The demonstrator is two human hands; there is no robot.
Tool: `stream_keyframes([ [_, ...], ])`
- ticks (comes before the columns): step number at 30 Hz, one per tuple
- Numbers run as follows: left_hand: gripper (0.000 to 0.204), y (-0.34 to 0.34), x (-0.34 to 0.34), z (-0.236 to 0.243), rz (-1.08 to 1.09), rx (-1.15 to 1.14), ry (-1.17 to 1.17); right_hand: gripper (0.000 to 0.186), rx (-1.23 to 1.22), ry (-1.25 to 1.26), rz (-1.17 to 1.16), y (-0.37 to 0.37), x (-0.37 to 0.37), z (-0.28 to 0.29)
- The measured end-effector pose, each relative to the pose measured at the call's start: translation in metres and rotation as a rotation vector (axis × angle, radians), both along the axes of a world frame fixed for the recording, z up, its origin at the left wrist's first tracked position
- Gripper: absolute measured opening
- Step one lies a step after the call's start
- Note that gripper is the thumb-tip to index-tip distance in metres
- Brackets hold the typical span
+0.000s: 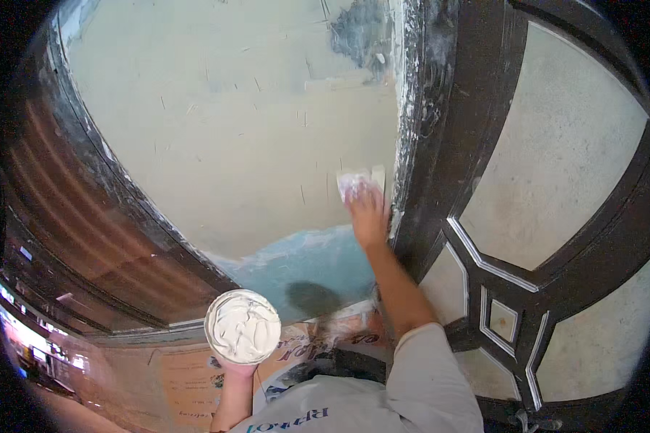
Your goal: The person applies and smooths plaster or filler onto a wall using a putty knife or spatula.
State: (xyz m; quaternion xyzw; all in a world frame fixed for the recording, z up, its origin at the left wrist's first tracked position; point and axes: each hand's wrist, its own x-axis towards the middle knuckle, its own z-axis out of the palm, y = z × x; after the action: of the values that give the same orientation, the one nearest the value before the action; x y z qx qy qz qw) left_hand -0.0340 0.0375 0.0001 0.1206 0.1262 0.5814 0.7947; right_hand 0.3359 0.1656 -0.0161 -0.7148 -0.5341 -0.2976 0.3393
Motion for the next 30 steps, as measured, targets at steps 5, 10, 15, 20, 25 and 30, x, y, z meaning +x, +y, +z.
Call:
stream_keyframes([
  [5, 0.060, -0.007, -0.008, 0.000, 0.041, -0.019, 0.056, 0.041, -0.186, 0.083, 0.172, -0.054, -0.007, -0.118],
  [10, 0.064, -0.007, 0.001, 0.002, -0.030, 0.056, -0.003, 0.048, 0.145, -0.068, 0.189, -0.023, 0.007, 0.041],
  [15, 0.066, -0.008, 0.008, 0.011, -0.064, 0.034, -0.028, 0.049, 0.327, -0.246, 0.201, 0.012, -0.025, 0.189],
  [20, 0.066, -0.011, -0.001, 0.005, 0.004, 0.041, -0.040, 0.048, -0.009, -0.271, 0.132, 0.030, -0.058, 0.071],
  [25, 0.064, -0.014, -0.015, 0.006, 0.024, -0.012, -0.046, 0.051, -0.303, -0.166, 0.278, -0.039, -0.077, -0.095],
  [30, 0.063, -0.005, -0.022, 0.006, 0.016, -0.042, -0.062, 0.046, -0.046, -0.081, 0.389, -0.024, -0.065, -0.022],
])
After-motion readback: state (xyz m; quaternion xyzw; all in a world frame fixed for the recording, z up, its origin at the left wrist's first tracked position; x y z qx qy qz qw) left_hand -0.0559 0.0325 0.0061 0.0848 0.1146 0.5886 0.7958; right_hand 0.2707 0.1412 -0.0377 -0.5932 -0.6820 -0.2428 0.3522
